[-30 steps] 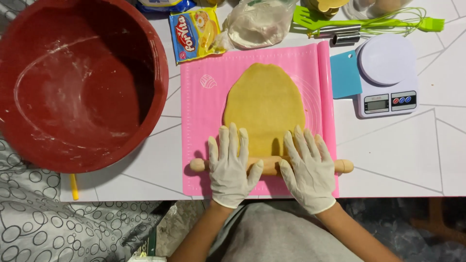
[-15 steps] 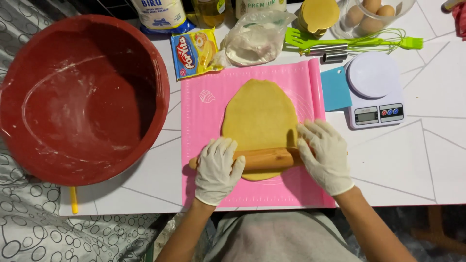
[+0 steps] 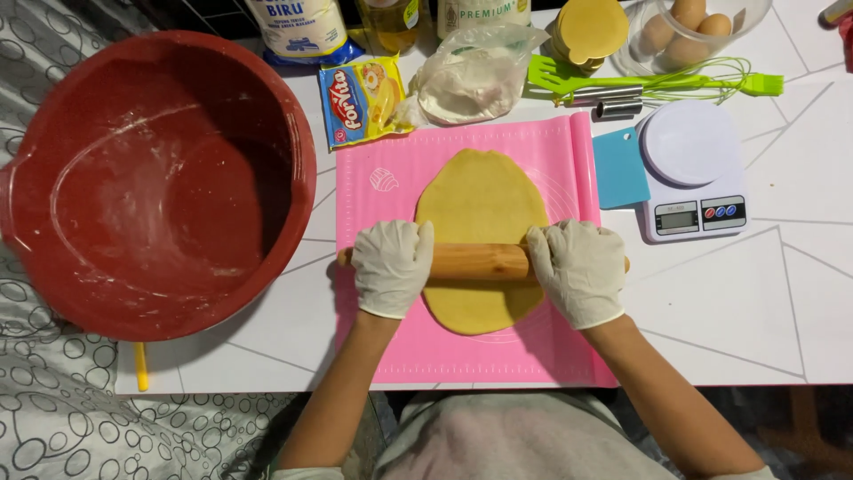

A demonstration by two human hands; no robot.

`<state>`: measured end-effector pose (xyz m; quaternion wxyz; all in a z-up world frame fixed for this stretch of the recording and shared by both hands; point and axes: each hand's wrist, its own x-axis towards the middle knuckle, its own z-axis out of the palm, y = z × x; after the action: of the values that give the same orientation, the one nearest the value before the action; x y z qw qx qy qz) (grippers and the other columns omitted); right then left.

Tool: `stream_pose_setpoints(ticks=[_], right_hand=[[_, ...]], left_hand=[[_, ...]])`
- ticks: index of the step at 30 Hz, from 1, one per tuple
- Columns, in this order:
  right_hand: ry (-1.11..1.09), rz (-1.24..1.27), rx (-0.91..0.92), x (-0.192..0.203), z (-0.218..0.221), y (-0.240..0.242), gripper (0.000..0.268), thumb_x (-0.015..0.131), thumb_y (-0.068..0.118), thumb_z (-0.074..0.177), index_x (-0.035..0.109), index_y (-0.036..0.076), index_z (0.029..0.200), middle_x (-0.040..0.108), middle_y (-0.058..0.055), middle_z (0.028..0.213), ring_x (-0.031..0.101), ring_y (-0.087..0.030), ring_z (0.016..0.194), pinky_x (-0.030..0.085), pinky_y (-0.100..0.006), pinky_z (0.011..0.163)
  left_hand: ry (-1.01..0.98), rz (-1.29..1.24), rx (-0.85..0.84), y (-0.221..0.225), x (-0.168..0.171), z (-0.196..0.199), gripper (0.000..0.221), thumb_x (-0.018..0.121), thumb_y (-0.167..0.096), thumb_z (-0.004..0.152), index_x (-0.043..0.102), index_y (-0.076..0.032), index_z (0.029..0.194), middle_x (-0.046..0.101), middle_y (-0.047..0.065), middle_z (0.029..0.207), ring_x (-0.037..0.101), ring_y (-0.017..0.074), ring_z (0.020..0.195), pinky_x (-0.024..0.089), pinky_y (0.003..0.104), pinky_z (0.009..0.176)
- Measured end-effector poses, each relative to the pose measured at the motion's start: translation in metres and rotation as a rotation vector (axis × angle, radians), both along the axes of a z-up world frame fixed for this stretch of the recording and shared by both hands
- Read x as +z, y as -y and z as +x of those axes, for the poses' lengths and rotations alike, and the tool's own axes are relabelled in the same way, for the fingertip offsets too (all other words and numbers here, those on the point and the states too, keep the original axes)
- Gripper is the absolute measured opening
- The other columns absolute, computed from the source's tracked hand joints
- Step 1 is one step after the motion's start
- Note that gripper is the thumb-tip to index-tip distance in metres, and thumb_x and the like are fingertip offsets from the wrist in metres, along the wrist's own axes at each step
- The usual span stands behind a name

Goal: Rolling out a ball of dough into a flat sheet on a silicone mat using a rolling pin.

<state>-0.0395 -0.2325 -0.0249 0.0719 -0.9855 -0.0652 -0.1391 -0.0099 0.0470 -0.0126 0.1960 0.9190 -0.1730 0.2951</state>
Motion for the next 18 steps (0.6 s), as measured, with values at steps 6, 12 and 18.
stream_pose_setpoints(ticks=[6,12,18], right_hand=[[0.260,0.106,0.082,-0.021,0.002,-0.022,0.026,0.054,0.034,0.106,0.071,0.026,0.123,0.073,-0.001,0.107,0.068,-0.022,0.120,0.037,-0.043,0.118],[0.081,-0.042,0.132,-0.011,0.072,-0.014,0.055,0.035,0.054,0.109,0.056,0.019,0.147,0.070,-0.014,0.127,0.060,-0.036,0.131,0.033,-0.053,0.118],[-0.168,-0.131,0.104,0.024,0.093,-0.025,0.068,0.025,0.057,0.110,0.051,0.012,0.152,0.060,-0.023,0.141,0.047,-0.044,0.141,0.043,-0.048,0.110]], left_hand=[[-0.086,0.081,0.011,0.023,0.003,-0.009,0.032,0.053,-0.027,0.102,0.072,-0.005,0.118,0.070,0.018,0.118,0.064,0.0335,0.120,0.036,0.050,0.113],[-0.239,0.149,-0.067,0.028,0.037,0.042,0.061,0.040,-0.037,0.104,0.050,0.006,0.147,0.049,0.033,0.149,0.036,0.0475,0.147,0.015,0.066,0.119],[-0.637,0.320,0.014,0.033,0.028,0.065,0.076,0.023,-0.052,0.107,0.024,0.001,0.161,0.021,0.028,0.167,0.003,0.0405,0.158,0.004,0.062,0.124]])
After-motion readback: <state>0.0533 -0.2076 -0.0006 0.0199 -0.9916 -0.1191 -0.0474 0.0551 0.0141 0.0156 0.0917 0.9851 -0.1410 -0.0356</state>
